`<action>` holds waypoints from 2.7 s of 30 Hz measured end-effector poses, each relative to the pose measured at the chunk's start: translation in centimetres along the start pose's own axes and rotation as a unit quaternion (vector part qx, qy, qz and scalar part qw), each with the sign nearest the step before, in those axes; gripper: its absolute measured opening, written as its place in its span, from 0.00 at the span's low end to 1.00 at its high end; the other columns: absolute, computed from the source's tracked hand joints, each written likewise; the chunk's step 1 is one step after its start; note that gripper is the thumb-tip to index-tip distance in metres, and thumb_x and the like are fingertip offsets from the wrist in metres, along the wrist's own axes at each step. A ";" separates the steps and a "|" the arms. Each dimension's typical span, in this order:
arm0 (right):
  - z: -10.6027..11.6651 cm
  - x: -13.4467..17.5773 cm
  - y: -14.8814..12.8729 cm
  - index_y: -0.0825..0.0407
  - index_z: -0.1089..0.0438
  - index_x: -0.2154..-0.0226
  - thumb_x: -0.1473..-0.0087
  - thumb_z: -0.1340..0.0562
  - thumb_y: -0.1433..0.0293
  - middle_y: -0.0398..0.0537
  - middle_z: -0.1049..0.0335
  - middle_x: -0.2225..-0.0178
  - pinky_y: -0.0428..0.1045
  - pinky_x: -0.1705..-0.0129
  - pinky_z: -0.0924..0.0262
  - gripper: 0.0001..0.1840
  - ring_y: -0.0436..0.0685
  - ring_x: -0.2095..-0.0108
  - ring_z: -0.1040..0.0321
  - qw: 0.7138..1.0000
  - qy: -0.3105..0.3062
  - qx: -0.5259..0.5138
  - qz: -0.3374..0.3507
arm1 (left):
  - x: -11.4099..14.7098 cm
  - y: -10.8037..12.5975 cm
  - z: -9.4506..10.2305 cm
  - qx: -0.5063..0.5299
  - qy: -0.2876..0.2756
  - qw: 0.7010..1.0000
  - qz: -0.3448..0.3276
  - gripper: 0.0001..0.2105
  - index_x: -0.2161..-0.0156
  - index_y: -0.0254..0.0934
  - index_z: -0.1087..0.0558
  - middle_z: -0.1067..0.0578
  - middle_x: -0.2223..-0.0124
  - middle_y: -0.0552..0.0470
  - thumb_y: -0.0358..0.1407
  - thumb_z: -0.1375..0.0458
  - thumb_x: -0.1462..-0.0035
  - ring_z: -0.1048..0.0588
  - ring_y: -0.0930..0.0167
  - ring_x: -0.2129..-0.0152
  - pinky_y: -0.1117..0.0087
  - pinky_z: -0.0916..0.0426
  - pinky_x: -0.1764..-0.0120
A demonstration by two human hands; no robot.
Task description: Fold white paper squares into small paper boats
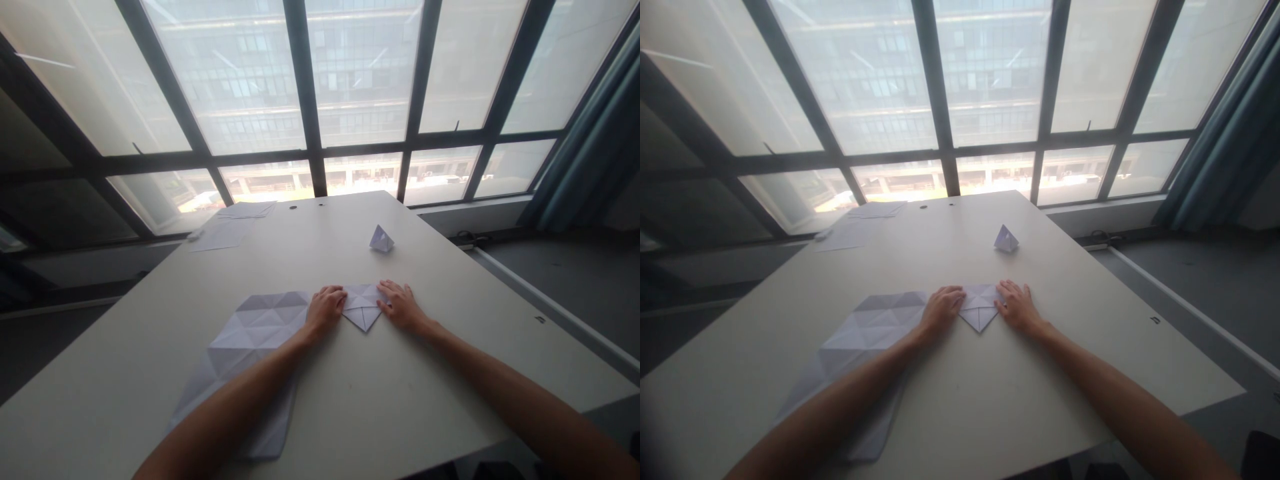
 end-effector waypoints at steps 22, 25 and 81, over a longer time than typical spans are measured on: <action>0.5 0.0 0.0 0.51 0.39 0.40 0.40 0.46 0.62 0.58 0.45 0.36 0.68 0.37 0.65 0.26 0.63 0.36 0.52 0.999 0.027 -0.023 0.007 | -0.1 -1.0 1.2 0.114 0.066 0.991 0.020 0.24 0.49 0.43 0.28 0.39 0.50 0.48 0.39 0.32 0.52 0.32 0.63 0.55 0.59 0.36 0.46; 0.4 0.0 0.1 0.51 0.39 0.40 0.40 0.45 0.63 0.58 0.46 0.36 0.68 0.37 0.65 0.26 0.64 0.36 0.52 0.999 0.027 -0.023 0.005 | -0.2 -1.4 1.4 0.175 0.082 0.981 0.021 0.22 0.52 0.42 0.27 0.41 0.47 0.47 0.34 0.31 0.54 0.30 0.65 0.55 0.60 0.34 0.46; 4.9 0.0 4.3 0.52 0.34 0.55 0.50 0.34 0.57 0.49 0.27 0.65 0.50 0.66 0.33 0.23 0.56 0.67 0.29 0.831 0.260 -0.491 -0.017 | -1.0 -3.3 1.3 0.516 0.132 0.841 0.093 0.24 0.46 0.34 0.29 0.21 0.59 0.47 0.38 0.36 0.48 0.23 0.69 0.68 0.67 0.26 0.62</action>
Point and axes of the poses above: each hand's wrist, its own x-axis away from the middle knuckle, its own z-axis out of the back of the hand, y = z × x, the point moved 9 cm from there along -x, towards the middle knuckle
